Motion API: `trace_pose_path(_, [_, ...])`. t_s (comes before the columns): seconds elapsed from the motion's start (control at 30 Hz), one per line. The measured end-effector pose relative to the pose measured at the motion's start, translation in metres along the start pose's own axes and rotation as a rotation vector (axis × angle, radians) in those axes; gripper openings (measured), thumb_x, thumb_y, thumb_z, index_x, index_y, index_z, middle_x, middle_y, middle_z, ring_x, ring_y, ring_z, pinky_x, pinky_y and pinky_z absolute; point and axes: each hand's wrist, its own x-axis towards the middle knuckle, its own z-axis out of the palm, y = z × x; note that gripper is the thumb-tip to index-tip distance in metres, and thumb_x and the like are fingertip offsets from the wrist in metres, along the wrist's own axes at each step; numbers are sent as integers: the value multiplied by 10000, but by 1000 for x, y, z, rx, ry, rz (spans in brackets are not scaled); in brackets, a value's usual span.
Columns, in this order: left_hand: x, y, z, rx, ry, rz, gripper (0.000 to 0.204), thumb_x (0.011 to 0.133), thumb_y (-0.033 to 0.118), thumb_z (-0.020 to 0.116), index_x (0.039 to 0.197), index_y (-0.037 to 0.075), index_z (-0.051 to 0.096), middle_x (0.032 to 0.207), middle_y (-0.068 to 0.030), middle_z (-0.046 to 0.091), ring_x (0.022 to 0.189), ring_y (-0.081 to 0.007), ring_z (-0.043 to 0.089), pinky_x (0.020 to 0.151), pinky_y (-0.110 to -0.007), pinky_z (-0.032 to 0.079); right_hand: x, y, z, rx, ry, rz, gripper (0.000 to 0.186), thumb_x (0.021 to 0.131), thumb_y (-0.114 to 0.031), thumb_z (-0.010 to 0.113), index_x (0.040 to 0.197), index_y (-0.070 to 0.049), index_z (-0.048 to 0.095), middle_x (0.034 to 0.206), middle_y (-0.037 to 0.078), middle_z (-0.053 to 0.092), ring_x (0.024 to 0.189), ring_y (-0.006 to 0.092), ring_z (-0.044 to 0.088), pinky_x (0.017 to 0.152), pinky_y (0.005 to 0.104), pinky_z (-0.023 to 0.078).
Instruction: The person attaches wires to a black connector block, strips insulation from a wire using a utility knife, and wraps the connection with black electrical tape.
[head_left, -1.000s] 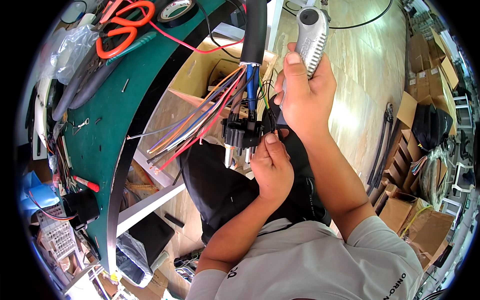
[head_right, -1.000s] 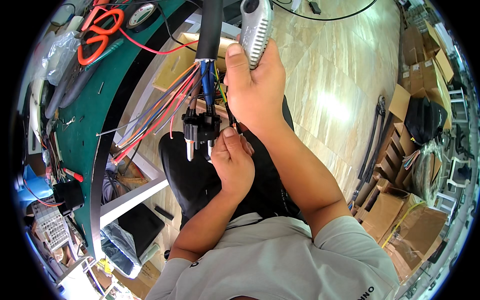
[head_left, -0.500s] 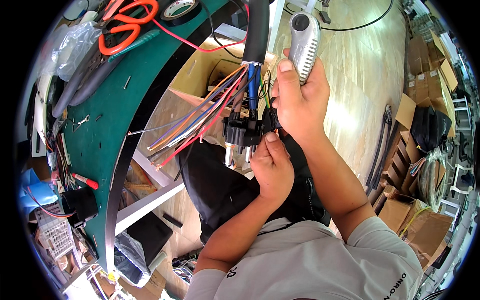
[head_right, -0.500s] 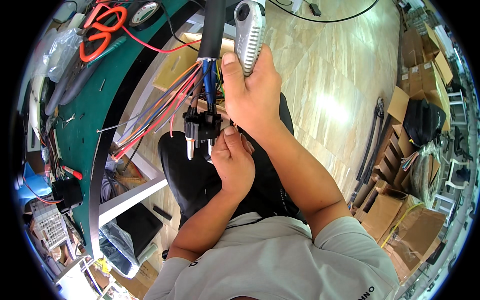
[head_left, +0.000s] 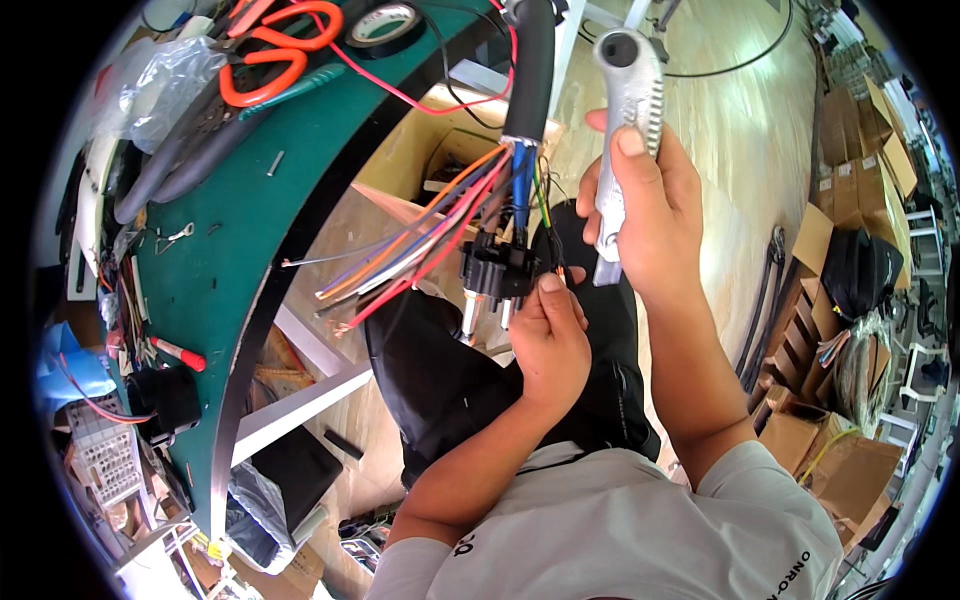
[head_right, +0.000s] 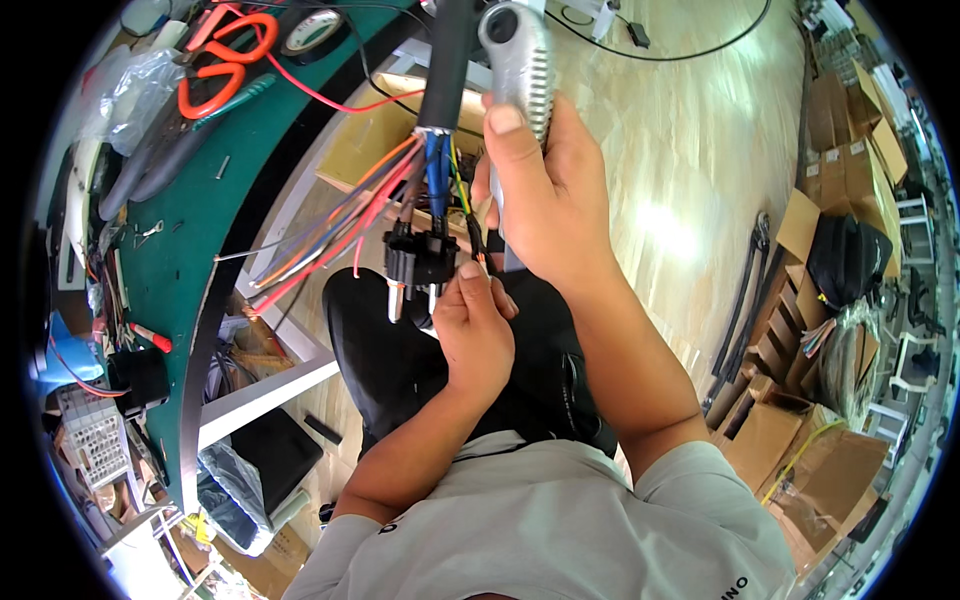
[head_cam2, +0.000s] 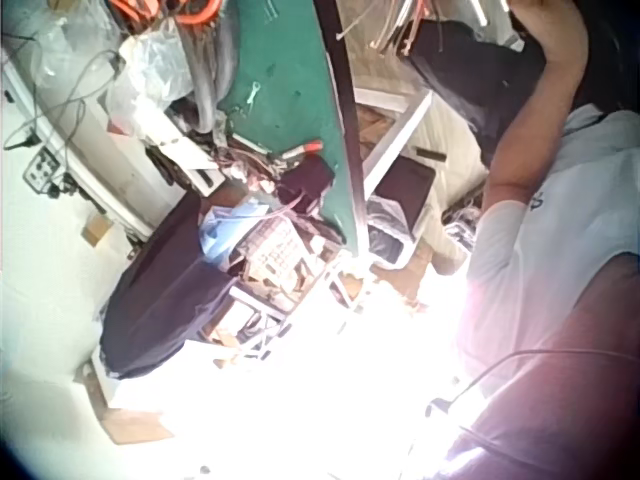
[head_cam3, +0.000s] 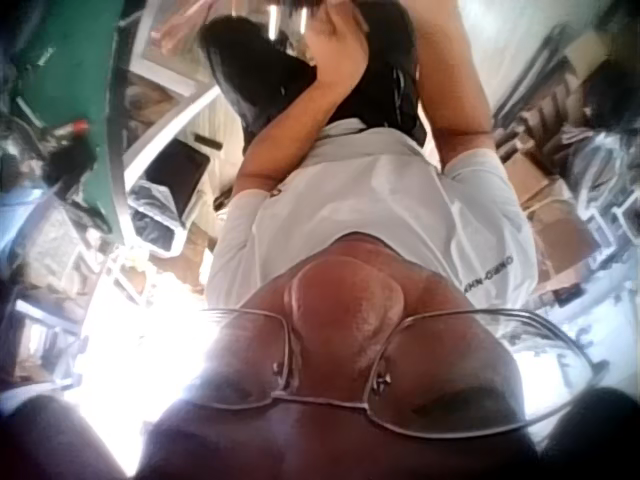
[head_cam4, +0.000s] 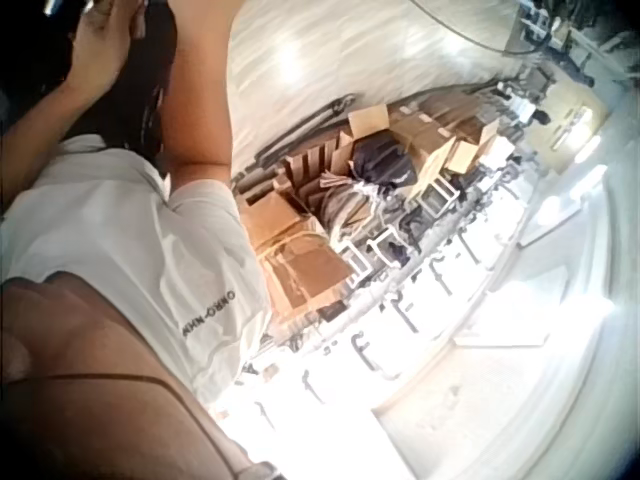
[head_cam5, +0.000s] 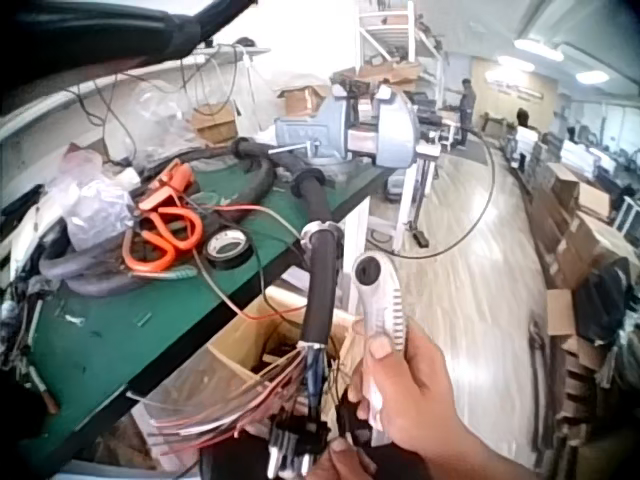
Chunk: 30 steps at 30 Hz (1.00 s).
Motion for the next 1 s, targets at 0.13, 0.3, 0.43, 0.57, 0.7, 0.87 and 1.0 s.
trace_pose_path(0.13, [-3, -2, -1, 0, 5, 58, 363, 1051, 262, 408, 888, 15, 619, 580, 38, 438, 531, -43, 411, 501, -238, 341, 12, -36, 27, -301, -305, -20, 285, 937, -289, 570, 1036, -23, 548, 633, 41, 565, 560, 158, 578, 499, 316, 441])
trace_pose_path(0.3, [-1, -10, -10, 113, 7, 196, 359, 1049, 223, 422, 799, 9, 565, 561, 16, 377, 520, -67, 361, 491, -281, 321, 37, -58, 124, -942, -606, -791, 232, 827, -307, 695, 882, -83, 664, 642, 97, 629, 628, 296, 649, 542, 419, 479])
trace_pose_path(0.43, [0, -16, -4, 68, -52, 298, 304, 1010, 165, 469, 797, -28, 569, 583, -15, 455, 535, -98, 417, 506, -288, 358, 72, -27, 205, -1064, -773, -1057, 252, 796, -350, 727, 875, -110, 726, 684, 67, 657, 686, 255, 669, 594, 381, 524])
trace_pose_path(0.57, [3, -56, -19, -289, -88, 216, 144, 939, 96, 551, 1012, -29, 545, 925, -97, 557, 837, -179, 530, 717, -322, 439, 39, -25, 218, -790, -662, -1084, 310, 796, -394, 718, 862, -91, 721, 858, 85, 667, 885, 278, 625, 662, 388, 535])
trace_pose_path(0.7, [-3, -57, -24, -440, -236, 24, 302, 981, 191, 524, 1200, -15, 556, 1033, -92, 568, 936, -171, 548, 783, -298, 450, -3, -47, 108, -510, -207, -930, 210, 790, -264, 720, 797, -74, 632, 756, 48, 598, 783, 221, 600, 619, 344, 496])
trace_pose_path(0.87, [-2, 6, -6, -100, -143, -31, 363, 1035, 293, 477, 1103, -22, 644, 683, 39, 491, 619, -39, 462, 549, -197, 378, -59, 9, -31, -445, 38, -51, 137, 889, -116, 669, 940, 4, 626, 813, 68, 646, 717, 130, 624, 631, 261, 507])
trace_pose_path(1.0, [-2, 5, -7, -211, -92, -81, 275, 1021, 264, 519, 1039, 9, 622, 822, -22, 619, 708, -88, 585, 642, -233, 474, -74, 21, -43, -319, -112, 273, 159, 919, -106, 655, 974, 38, 616, 809, 63, 645, 698, 97, 613, 624, 246, 510])
